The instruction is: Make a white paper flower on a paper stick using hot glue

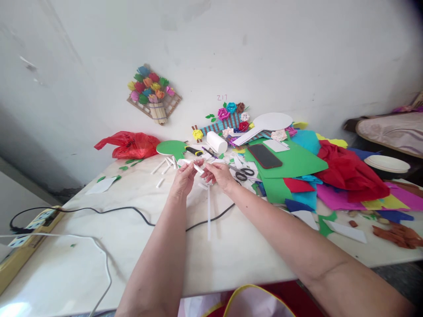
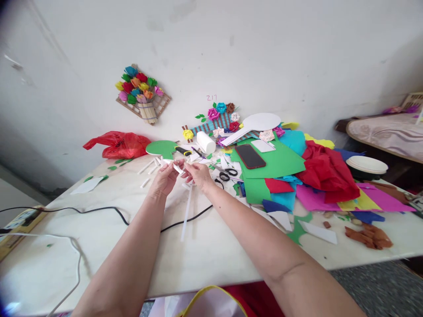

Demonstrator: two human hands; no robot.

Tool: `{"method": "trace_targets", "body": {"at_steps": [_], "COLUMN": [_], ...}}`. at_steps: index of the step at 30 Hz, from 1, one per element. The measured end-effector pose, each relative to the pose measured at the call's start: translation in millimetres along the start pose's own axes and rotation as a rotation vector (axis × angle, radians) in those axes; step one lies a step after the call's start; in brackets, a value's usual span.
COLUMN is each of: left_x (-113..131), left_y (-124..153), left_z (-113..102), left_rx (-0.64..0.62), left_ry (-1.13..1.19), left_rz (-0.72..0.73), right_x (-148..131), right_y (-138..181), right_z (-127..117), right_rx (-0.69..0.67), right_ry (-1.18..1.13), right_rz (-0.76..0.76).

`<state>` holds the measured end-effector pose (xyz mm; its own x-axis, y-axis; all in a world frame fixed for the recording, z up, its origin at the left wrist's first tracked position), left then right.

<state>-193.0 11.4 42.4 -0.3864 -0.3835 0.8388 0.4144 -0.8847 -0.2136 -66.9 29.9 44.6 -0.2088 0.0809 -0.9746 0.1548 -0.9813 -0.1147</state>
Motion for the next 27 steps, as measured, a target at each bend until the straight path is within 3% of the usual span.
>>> {"method": "trace_targets", "body": {"at_steps": [11, 23, 27], "left_x": [3, 4, 5], "left_y": [3, 3, 1], "left_z": [2, 2, 0], "left_rx": [-0.026, -0.027, -0.023], "left_ry": [0.018, 0.039, 0.085], "left_rz": [-0.012, -0.012, 0.021], "right_x": [7, 5, 6], "right_y": [5, 6, -2], "right_z": [10, 10, 1], "right_rx": [-0.21, -0.221, -0.078], "right_ry": [-0.037, -0.062, -0.023], "right_rz": [0.111, 0.111, 0.079]}}
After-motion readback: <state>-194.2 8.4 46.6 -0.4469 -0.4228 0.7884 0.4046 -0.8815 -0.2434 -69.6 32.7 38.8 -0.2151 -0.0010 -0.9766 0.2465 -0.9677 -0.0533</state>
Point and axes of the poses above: each hand's wrist, its own y-axis away from the middle knuckle, its own z-axis out of the palm, x = y × z, the point moved 6 cm from there along -y, towards the middle knuckle, and after that the axes turned 15 degrees about x, right-handed, at the moved point
